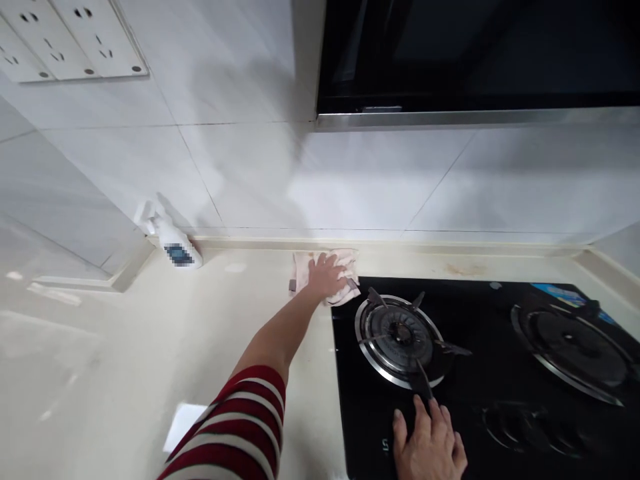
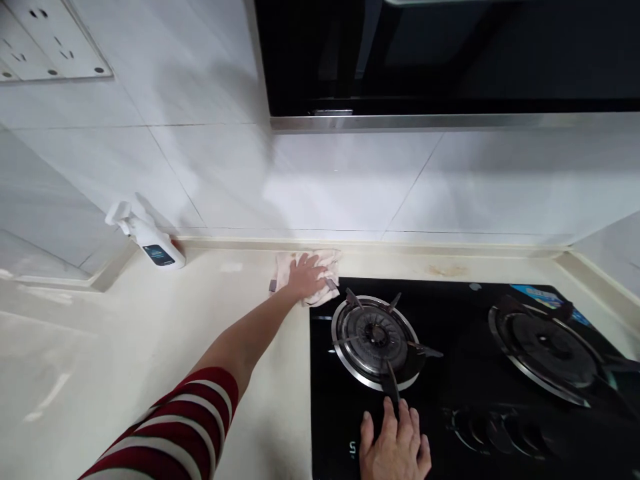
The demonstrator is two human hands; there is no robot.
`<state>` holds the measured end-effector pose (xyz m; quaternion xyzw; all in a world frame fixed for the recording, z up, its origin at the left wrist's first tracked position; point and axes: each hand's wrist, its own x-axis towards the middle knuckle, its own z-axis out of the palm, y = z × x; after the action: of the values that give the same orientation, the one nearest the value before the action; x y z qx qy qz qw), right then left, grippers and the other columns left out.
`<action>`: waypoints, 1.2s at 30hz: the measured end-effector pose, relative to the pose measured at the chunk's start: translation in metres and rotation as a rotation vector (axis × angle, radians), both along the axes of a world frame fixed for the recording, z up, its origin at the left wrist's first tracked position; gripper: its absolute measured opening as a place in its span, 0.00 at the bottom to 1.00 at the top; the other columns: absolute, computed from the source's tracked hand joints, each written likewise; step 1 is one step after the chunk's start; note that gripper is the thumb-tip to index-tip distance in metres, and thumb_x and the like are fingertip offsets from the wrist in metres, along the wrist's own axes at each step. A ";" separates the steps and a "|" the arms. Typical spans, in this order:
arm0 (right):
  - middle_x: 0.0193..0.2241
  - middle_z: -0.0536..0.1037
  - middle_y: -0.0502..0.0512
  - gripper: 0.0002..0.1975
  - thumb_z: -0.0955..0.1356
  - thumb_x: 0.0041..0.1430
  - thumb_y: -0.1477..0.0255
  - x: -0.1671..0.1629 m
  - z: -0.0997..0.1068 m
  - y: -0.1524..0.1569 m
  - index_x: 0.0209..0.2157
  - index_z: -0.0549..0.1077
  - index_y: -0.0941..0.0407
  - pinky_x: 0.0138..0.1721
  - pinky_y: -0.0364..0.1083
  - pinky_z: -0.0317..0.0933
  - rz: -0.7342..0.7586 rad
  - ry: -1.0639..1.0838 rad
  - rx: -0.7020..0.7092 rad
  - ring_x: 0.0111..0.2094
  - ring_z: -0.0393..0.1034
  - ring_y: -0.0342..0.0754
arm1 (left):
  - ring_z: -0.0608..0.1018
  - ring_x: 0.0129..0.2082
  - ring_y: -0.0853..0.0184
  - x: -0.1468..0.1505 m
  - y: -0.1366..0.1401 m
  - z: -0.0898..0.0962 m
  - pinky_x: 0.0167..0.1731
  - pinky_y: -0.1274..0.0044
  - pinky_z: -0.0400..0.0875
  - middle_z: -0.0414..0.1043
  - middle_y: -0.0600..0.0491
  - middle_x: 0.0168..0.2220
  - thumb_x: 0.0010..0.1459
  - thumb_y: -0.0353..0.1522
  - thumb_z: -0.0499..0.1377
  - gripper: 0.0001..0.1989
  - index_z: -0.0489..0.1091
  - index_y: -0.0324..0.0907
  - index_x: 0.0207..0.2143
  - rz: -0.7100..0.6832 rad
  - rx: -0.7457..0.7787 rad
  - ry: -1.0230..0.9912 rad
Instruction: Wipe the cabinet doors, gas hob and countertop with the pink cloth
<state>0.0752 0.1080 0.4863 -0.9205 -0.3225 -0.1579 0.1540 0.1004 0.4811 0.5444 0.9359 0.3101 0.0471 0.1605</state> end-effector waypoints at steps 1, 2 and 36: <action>0.56 0.70 0.72 0.34 0.50 0.68 0.53 0.000 0.000 0.000 0.55 0.70 0.62 0.59 0.65 0.55 -0.001 0.002 0.002 0.62 0.59 0.66 | 0.45 0.71 0.49 -0.010 0.010 0.000 0.67 0.53 0.38 0.48 0.58 0.72 0.63 0.47 0.51 0.24 0.68 0.56 0.60 0.034 0.007 0.005; 0.56 0.70 0.71 0.34 0.50 0.68 0.52 0.001 -0.001 -0.001 0.55 0.70 0.62 0.59 0.65 0.55 -0.002 0.006 0.004 0.62 0.59 0.66 | 0.45 0.71 0.49 -0.023 0.021 0.000 0.67 0.53 0.38 0.48 0.58 0.72 0.63 0.47 0.51 0.24 0.68 0.57 0.59 0.069 0.012 0.014; 0.62 0.62 0.70 0.27 0.57 0.67 0.59 0.000 -0.003 -0.004 0.60 0.65 0.62 0.63 0.65 0.46 -0.010 0.094 0.037 0.66 0.50 0.62 | 0.55 0.68 0.46 -0.192 -0.200 -0.018 0.61 0.48 0.52 0.61 0.50 0.64 0.59 0.43 0.58 0.15 0.75 0.47 0.44 -0.185 0.096 -0.166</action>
<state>0.0754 0.1038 0.4832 -0.9256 -0.3071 -0.1210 0.1852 -0.0919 0.2814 0.5261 0.9600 0.2054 0.1241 0.1444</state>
